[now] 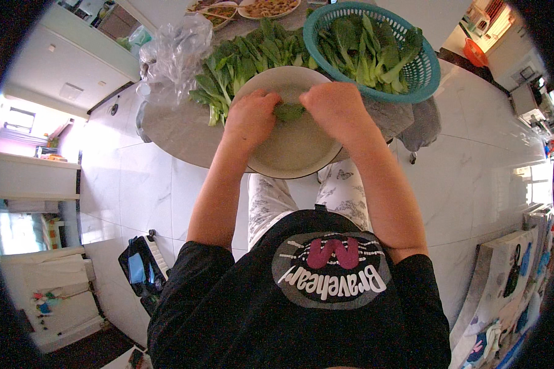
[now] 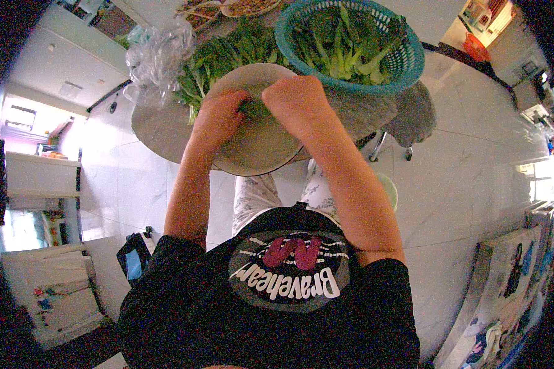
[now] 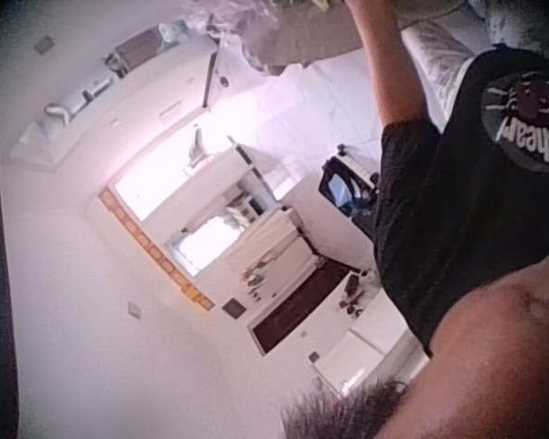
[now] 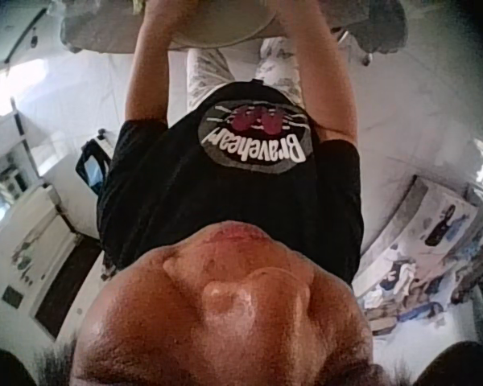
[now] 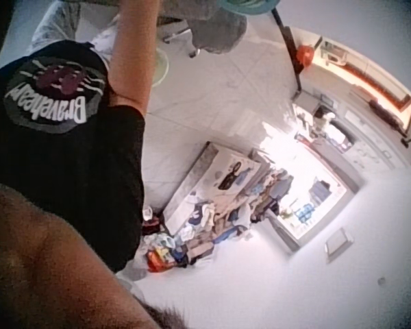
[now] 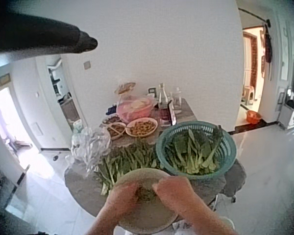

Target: The person is preparing leafy green vegetables by hand. They pick up stalks from a pile on the table, separate the leaves from the stems, and place the leaves into a green colander while discarding the stems into a bowl.

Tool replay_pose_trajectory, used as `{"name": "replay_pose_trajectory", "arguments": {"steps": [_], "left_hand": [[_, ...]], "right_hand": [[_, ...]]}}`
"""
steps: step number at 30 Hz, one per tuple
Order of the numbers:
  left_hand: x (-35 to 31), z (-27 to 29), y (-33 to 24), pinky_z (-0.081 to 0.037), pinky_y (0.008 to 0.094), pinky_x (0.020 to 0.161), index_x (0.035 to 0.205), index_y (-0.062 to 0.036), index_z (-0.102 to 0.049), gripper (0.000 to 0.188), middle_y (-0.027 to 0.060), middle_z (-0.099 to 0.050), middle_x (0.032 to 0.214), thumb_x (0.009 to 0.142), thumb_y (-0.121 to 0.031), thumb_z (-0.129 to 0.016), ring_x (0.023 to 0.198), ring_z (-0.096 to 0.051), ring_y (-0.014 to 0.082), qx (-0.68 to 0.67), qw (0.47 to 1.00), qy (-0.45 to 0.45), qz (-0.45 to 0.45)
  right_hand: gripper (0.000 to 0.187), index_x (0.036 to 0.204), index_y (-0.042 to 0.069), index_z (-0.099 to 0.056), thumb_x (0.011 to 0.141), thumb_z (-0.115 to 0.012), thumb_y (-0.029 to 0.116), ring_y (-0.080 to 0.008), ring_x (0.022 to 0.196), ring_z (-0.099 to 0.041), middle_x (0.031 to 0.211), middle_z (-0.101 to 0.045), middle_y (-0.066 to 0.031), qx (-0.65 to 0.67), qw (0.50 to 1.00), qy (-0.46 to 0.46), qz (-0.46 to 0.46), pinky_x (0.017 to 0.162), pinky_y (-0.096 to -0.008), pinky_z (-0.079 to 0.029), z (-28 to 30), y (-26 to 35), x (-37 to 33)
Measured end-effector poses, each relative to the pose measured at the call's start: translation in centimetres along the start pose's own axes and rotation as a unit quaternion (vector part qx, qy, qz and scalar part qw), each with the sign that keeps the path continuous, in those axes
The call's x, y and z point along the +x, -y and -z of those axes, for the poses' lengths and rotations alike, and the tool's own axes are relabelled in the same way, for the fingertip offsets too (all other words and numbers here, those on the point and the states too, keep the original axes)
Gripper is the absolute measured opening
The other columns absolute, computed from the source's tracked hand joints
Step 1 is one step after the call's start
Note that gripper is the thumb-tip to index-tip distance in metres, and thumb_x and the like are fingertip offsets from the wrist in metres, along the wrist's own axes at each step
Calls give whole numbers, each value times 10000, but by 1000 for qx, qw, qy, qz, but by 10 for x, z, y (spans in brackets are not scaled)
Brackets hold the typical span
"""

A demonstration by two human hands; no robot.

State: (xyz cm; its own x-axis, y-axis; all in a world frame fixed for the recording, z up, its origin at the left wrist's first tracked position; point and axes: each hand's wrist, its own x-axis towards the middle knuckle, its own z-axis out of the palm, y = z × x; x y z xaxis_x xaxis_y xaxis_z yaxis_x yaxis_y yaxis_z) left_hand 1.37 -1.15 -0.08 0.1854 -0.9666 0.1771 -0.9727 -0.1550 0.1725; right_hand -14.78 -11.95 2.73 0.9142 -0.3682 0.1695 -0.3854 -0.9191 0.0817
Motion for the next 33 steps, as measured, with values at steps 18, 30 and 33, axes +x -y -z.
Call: {"name": "replay_pose_trajectory", "arguments": {"steps": [18,30,33], "left_hand": [[1,15,-17,-402,443,925,1161,-62,-585,404,160,-611,1128,791,-206,-659,1075,-542,346,-124,986,-94,-65],[5,13,-17,-451,462,805,1131,-46,-566,315,216,-631,943,818,-74,-559,948,-570,415,-237,966,-105,-10],[0,13,-17,-456,456,799,1117,-46,-562,316,217,-621,986,802,-55,-551,965,-568,410,-207,970,-128,9]], "right_hand": [[159,904,103,-625,762,-558,72,-278,891,-619,871,-647,-80,134,963,-235,21,717,-397,-515,46,7,-4],[243,987,130,-608,748,-577,99,-277,847,-648,867,-664,-74,135,951,-278,0,631,-418,-531,63,7,-13],[108,896,117,-572,796,-539,93,-293,786,-619,796,-615,-76,155,946,-285,-21,639,-393,-486,68,15,-16]]}}
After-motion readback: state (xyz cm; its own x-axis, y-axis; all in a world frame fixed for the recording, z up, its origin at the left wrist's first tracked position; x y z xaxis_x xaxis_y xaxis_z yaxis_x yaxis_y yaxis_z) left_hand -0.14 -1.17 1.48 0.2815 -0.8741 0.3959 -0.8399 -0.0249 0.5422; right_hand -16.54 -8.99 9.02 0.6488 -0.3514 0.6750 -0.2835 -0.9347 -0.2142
